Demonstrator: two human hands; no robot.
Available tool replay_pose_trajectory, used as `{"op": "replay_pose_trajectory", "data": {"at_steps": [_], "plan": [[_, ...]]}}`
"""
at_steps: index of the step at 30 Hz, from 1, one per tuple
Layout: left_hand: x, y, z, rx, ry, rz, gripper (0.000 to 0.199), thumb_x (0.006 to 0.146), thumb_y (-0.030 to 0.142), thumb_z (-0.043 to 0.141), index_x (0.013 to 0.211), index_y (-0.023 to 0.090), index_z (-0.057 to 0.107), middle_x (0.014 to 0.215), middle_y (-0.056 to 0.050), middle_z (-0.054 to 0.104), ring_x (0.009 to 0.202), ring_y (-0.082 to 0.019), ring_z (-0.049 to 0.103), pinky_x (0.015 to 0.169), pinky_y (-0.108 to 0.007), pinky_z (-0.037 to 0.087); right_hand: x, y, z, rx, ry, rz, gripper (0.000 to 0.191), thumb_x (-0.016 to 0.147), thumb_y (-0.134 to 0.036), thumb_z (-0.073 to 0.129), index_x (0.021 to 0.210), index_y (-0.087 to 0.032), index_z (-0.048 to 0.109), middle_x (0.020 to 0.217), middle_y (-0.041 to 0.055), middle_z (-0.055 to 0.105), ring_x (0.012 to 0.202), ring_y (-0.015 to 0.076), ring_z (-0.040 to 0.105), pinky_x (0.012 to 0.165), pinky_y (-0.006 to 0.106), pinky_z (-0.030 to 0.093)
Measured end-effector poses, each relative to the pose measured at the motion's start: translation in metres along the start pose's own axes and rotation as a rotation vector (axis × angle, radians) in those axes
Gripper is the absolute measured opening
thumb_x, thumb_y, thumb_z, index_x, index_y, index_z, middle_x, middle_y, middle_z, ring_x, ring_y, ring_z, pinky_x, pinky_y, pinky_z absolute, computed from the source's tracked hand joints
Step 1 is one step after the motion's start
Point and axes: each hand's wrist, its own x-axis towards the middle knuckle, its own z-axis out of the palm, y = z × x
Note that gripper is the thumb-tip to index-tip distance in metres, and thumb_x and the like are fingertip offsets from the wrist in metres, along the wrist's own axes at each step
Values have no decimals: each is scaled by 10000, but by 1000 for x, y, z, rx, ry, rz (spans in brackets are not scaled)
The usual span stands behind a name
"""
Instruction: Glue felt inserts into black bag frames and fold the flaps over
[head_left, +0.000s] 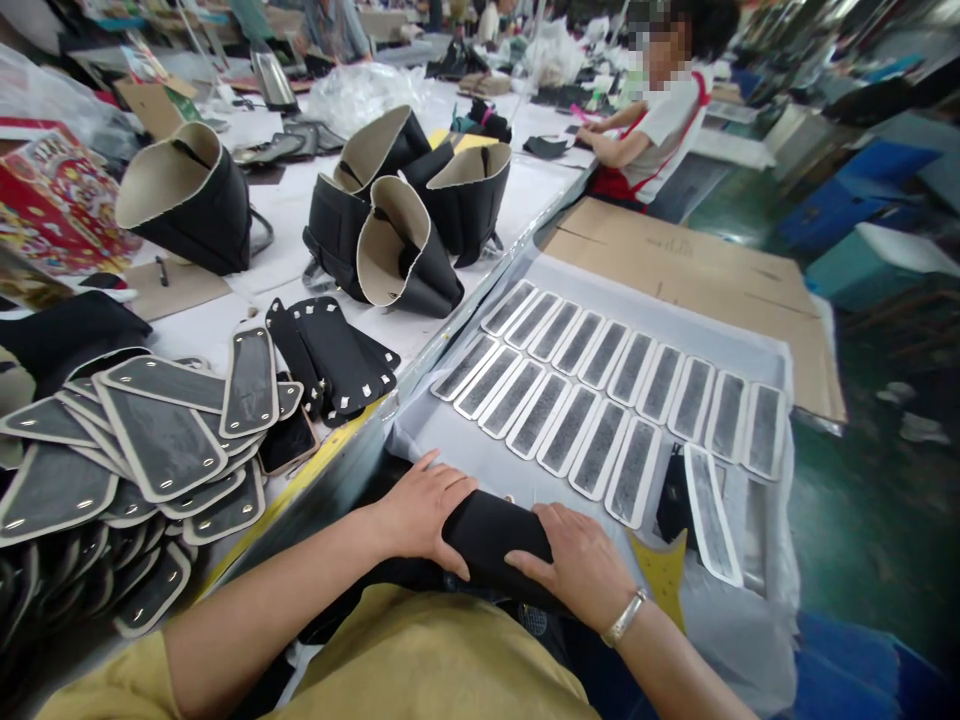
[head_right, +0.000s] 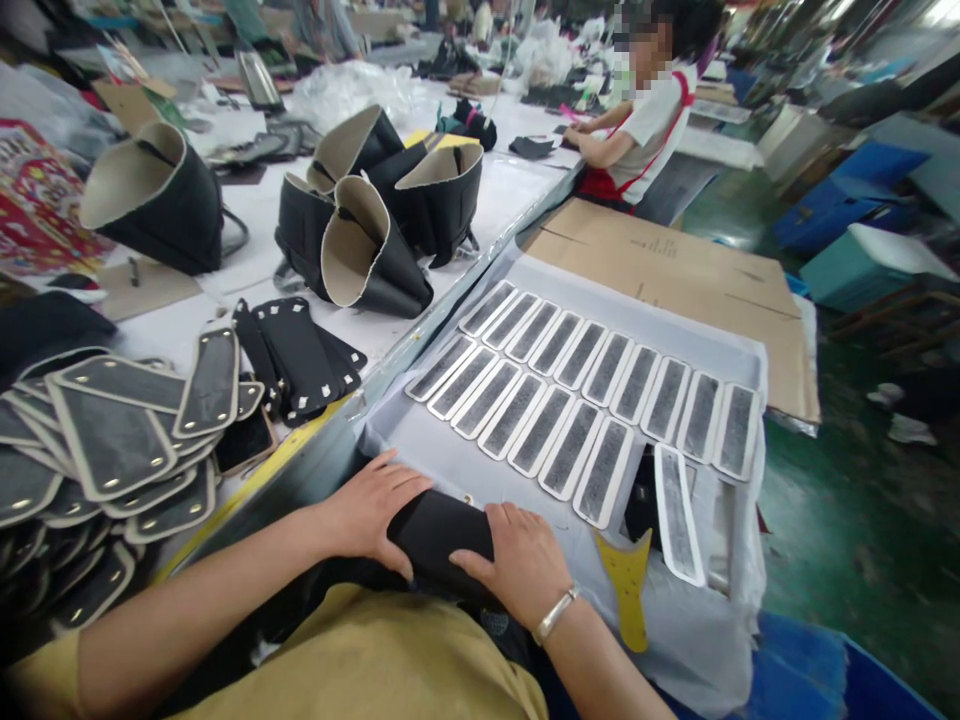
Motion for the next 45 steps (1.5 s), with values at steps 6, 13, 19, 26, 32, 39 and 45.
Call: {"op": "replay_pose_trajectory", "data": {"at_steps": [6, 13, 19, 26, 32, 39, 45], "plan": [[-28, -28, 9, -422, 52, -312, 897, 595, 517, 720, 1332, 193, 324, 1326, -110, 436, 1197, -260, 426, 1016, -403, 332, 10, 1, -4, -60, -53, 20, 444, 836, -580, 421, 888, -167, 575, 831, 87, 602, 812, 255, 585, 740, 392, 432], [-45, -35, 40, -763, 218, -281, 1075, 484, 616, 746, 1354, 188, 283, 1355, -124, 405, 1227, -282, 398, 1051, -412, 290, 42, -28, 7, -80, -40, -34, 445, 860, -549, 396, 956, -151, 570, 832, 97, 602, 804, 265, 591, 696, 389, 446], [-44, -40, 45, -729, 263, -268, 1032, 460, 613, 759, 1309, 184, 359, 1301, -130, 462, 1197, -286, 430, 1042, -426, 306, 63, -56, 18, 14, -6, -57, 517, 802, -629, 430, 991, -158, 524, 857, 96, 602, 808, 265, 590, 694, 381, 446], [-48, -38, 45, -717, 261, -311, 933, 566, 603, 712, 1325, 204, 344, 1308, -111, 454, 1193, -274, 429, 1030, -433, 319, 73, -61, 13, 22, -79, -9, 446, 850, -603, 349, 844, -190, 519, 790, 77, 609, 760, 245, 597, 658, 353, 432], [-56, -43, 42, -804, 224, -200, 1042, 533, 622, 723, 1364, 178, 277, 1343, -121, 409, 1229, -269, 391, 1050, -411, 297, 76, -65, 15, 18, -107, 13, 482, 845, -632, 320, 859, -195, 522, 807, 74, 612, 773, 239, 602, 661, 346, 431], [-50, -37, 29, -1022, 253, -311, 548, 879, 533, 348, 1279, 167, 423, 1266, -77, 517, 1166, -199, 472, 1031, -377, 338, 72, -66, 19, 1, -48, -5, 493, 841, -625, 343, 939, -181, 533, 850, 84, 615, 811, 249, 605, 673, 354, 448], [-47, -32, 20, -743, 194, -309, 415, 888, 321, 384, 1270, 163, 419, 1269, -76, 521, 1150, -178, 484, 1020, -370, 356, 63, -65, 25, -28, 94, -50, 593, 839, -565, 421, 1224, -114, 445, 1112, 142, 578, 983, 271, 566, 802, 405, 468]]}}
